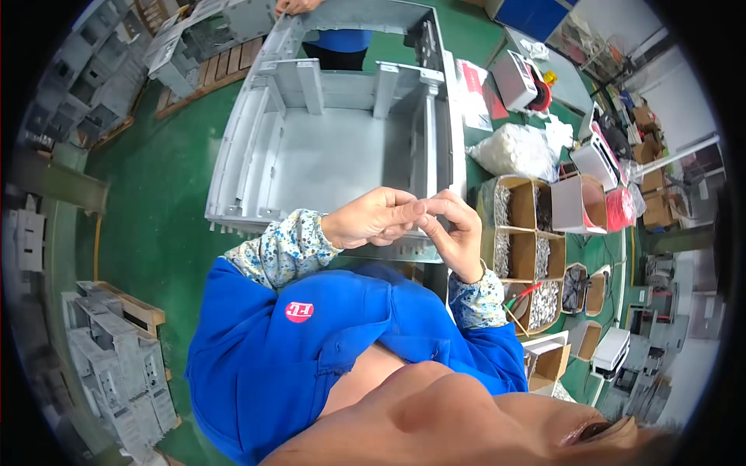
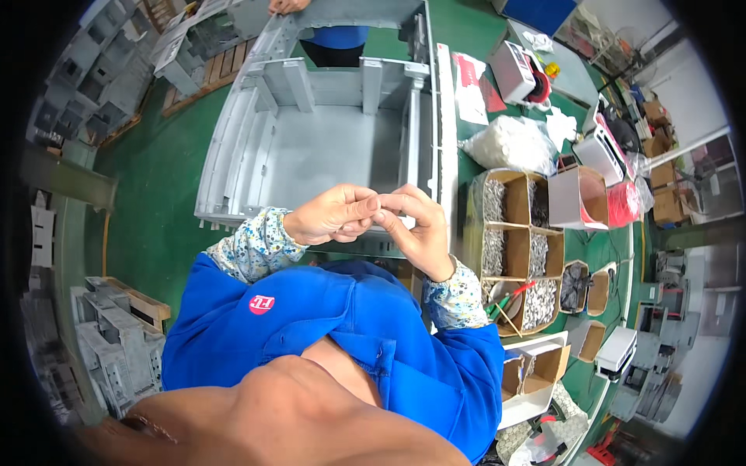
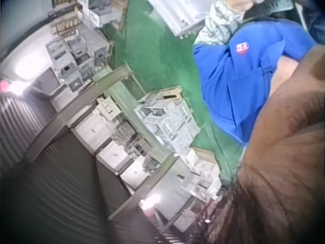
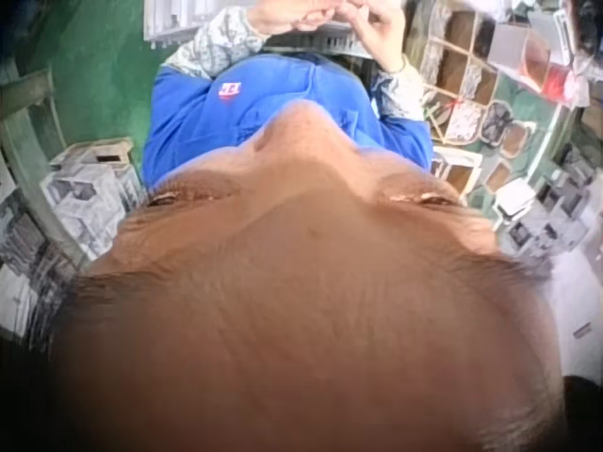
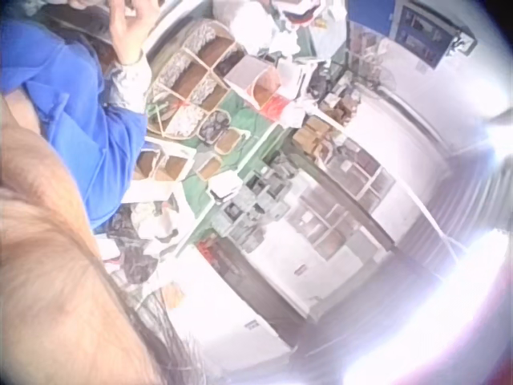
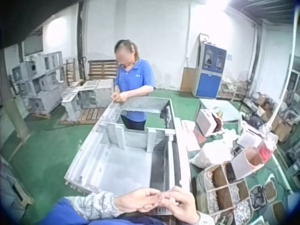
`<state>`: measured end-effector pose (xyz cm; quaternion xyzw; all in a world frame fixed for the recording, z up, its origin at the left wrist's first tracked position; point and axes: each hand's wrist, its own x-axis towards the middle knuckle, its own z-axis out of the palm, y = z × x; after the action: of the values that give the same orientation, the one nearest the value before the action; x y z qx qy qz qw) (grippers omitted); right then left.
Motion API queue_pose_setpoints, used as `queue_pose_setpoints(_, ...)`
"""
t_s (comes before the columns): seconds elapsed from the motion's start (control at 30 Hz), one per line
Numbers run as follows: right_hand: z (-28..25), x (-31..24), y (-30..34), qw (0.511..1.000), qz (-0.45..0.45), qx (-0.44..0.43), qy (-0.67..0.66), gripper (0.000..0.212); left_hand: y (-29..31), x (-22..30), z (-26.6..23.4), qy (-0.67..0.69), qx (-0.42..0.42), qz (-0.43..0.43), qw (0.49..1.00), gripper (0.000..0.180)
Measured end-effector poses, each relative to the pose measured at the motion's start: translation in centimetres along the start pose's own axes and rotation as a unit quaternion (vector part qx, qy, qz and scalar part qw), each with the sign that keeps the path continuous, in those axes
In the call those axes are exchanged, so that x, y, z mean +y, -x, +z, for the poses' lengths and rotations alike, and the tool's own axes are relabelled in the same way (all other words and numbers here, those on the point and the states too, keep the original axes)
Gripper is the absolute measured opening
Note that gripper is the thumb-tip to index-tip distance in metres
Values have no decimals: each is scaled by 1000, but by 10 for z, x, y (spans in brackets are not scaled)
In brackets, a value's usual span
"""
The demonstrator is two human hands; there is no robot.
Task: Assembling metal components and inserting screws into an enclosure frame.
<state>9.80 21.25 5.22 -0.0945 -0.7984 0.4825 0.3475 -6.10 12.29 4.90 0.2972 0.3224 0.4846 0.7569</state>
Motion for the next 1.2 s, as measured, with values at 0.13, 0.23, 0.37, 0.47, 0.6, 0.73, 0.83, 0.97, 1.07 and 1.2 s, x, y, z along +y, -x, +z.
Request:
queue_pose_setpoints(0.13,15,-6,-39,998,18,-44,38,11,24,21,-33,39,24,20,999,30)
queue_pose_setpoints(0.23,7,23,-85,995,-23,9,96,10,46,53,-71,237,154,138,949,20)
queue_pose_setpoints(0.37,-28,99,-155,963,26,138,228,9,54,75,-125,346,272,255,861,19)
queue_pose_setpoints(0.47,-42,138,-190,918,41,160,361,10,49,62,-163,330,212,151,907,17)
queue_pose_setpoints(0.6,-41,179,-214,873,52,118,470,11,46,64,-186,250,158,184,937,15)
queue_pose_setpoints(0.73,-36,209,-230,864,66,86,491,12,40,61,-192,188,248,184,933,16)
queue_pose_setpoints(0.83,-35,214,-233,871,72,75,480,11,42,65,-190,207,290,174,918,16)
queue_pose_setpoints(0.97,-35,215,-239,861,79,66,497,11,42,64,-194,165,286,190,925,17)
queue_pose_setpoints(1.07,-40,216,-241,861,84,43,499,11,42,64,-196,155,281,190,928,19)
queue_pose_setpoints(1.2,-37,220,-240,851,93,26,517,11,41,63,-193,147,299,186,924,24)
